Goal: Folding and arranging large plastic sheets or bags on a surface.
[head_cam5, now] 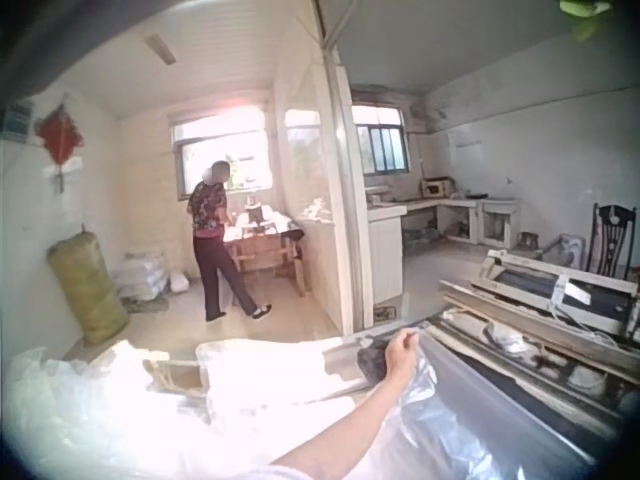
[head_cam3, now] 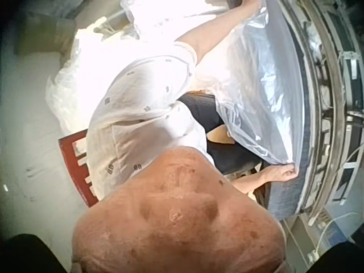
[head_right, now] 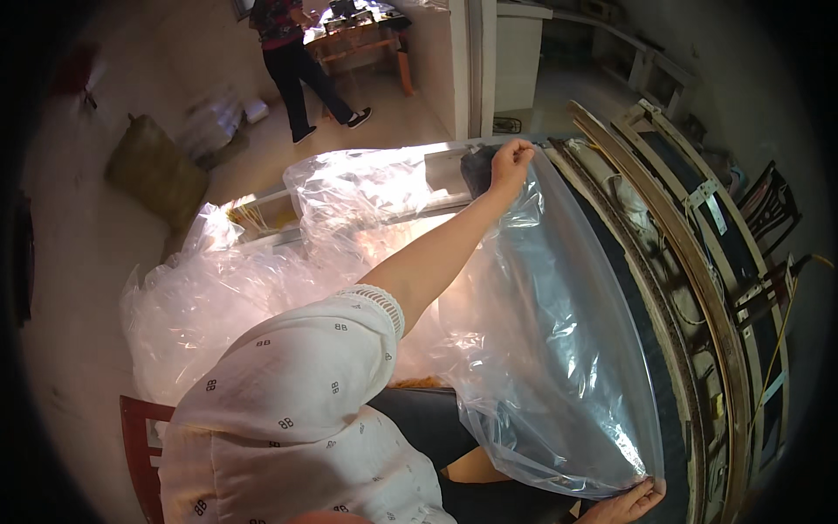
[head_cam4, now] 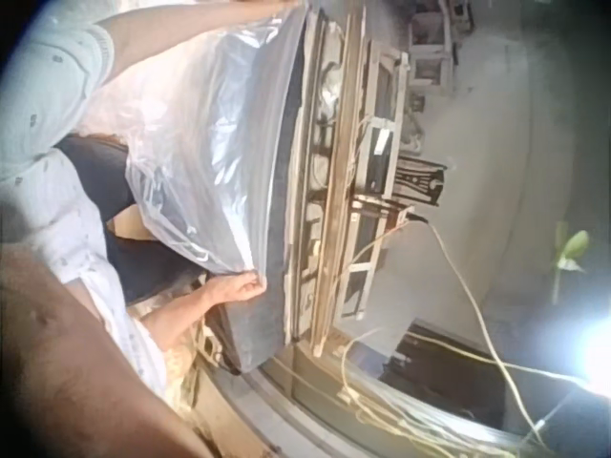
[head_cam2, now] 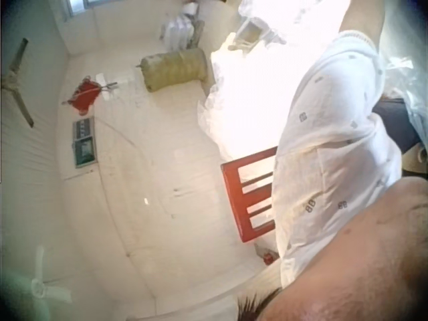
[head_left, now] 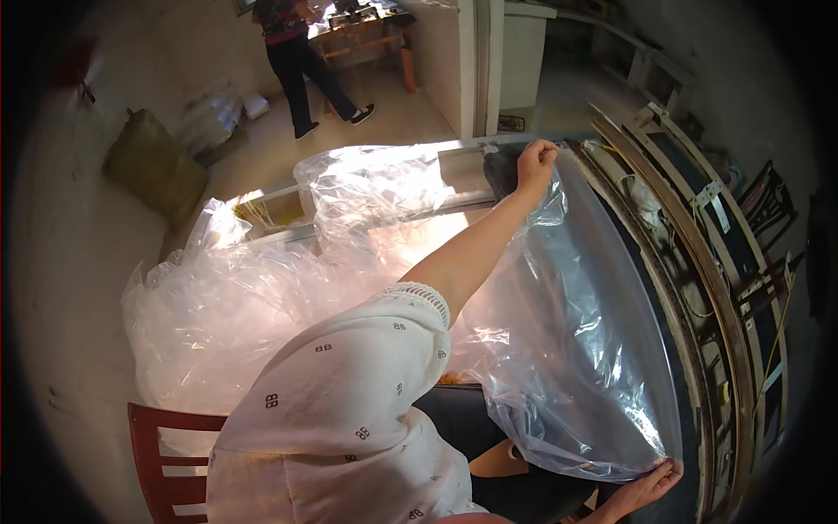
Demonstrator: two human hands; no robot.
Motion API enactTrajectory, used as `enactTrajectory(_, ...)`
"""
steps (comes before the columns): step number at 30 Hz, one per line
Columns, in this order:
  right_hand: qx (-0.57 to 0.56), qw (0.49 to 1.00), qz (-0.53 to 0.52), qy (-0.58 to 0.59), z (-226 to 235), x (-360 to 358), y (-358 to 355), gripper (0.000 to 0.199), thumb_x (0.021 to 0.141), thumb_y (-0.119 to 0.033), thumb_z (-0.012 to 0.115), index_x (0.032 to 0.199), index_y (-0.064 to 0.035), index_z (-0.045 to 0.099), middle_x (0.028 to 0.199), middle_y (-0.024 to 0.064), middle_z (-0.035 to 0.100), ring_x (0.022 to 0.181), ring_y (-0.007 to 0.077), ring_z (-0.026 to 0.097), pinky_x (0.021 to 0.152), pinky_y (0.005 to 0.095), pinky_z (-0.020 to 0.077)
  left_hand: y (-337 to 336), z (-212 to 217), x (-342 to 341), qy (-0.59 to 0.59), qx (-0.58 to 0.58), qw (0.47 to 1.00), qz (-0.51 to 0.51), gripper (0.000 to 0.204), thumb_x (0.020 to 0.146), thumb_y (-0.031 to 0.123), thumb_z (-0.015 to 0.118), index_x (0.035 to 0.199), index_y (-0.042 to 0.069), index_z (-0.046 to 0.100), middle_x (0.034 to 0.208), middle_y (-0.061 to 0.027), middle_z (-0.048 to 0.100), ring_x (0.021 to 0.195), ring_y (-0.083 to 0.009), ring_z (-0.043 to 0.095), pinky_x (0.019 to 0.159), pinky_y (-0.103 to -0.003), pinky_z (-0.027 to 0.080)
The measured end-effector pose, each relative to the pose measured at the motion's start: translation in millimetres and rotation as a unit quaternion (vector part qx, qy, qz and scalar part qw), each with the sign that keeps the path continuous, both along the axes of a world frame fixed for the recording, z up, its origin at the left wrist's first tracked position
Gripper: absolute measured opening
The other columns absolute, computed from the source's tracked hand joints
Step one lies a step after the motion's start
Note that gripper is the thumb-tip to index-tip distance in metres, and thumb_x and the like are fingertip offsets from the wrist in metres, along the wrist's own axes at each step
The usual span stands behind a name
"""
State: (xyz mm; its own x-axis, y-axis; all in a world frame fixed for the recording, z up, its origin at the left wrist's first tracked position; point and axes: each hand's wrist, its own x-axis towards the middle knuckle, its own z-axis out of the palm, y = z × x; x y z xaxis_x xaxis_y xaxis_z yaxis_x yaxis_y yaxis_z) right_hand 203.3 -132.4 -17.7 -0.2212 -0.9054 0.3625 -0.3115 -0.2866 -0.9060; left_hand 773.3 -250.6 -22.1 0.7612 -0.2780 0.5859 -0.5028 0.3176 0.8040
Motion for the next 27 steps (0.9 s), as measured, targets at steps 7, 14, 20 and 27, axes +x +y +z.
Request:
enactTrajectory(7, -0.053, 0.998, -0.007, 0.038, 11.5, 12.9, 1.3, 0.019, 0.096, -0.017, 0.04, 0.097, 0.0014, 0.047, 0.088, 0.0049, 0.046, 0.082, 0.0131, 0.044, 0.077, 0.0249, 0.0362, -4.7, 6.9, 3.3, 0.018, -0.051, 0.998, -0.027, 0.005, 0.077, 0.005, 0.059, 0.081, 0.002, 0.059, 0.075, -0.0073, 0.055, 0.066, -0.0146, 0.054, 0.062, -0.027, 0.044)
enactTrajectory(14, -0.041, 0.998, 0.04, 0.004, -3.0, 4.3, -9.7, 0.018, 0.096, -0.016, 0.041, 0.094, 0.0009, 0.047, 0.087, 0.0034, 0.044, 0.081, 0.0117, 0.042, 0.077, 0.0236, 0.0352, -0.7, 4.9, 3.3, 0.05, -0.053, 0.997, -0.037, 0.005, 0.078, 0.005, 0.058, 0.082, 0.002, 0.058, 0.075, -0.0069, 0.055, 0.065, -0.014, 0.053, 0.061, -0.026, 0.043)
enactTrajectory(20, -0.042, 0.999, 0.03, 0.013, -5.7, -0.2, -10.7, 0.018, 0.096, -0.016, 0.04, 0.094, 0.0011, 0.047, 0.088, 0.0039, 0.045, 0.082, 0.0122, 0.042, 0.079, 0.0241, 0.0353, 1.9, 5.9, 1.4, 0.057, -0.061, 0.996, -0.043, 0.006, 0.078, 0.005, 0.059, 0.083, 0.002, 0.058, 0.075, -0.0064, 0.055, 0.065, -0.0132, 0.052, 0.061, -0.026, 0.042)
enactTrajectory(27, -0.039, 0.999, 0.016, 0.019, -5.0, 2.8, -9.4, 0.018, 0.096, -0.015, 0.04, 0.095, 0.0016, 0.047, 0.089, 0.0048, 0.046, 0.084, 0.0131, 0.043, 0.08, 0.0248, 0.0358, 2.3, 6.2, 2.0, 0.06, -0.065, 0.995, -0.047, 0.006, 0.079, 0.006, 0.058, 0.084, 0.002, 0.058, 0.074, -0.0057, 0.056, 0.065, -0.0127, 0.052, 0.061, -0.026, 0.043)
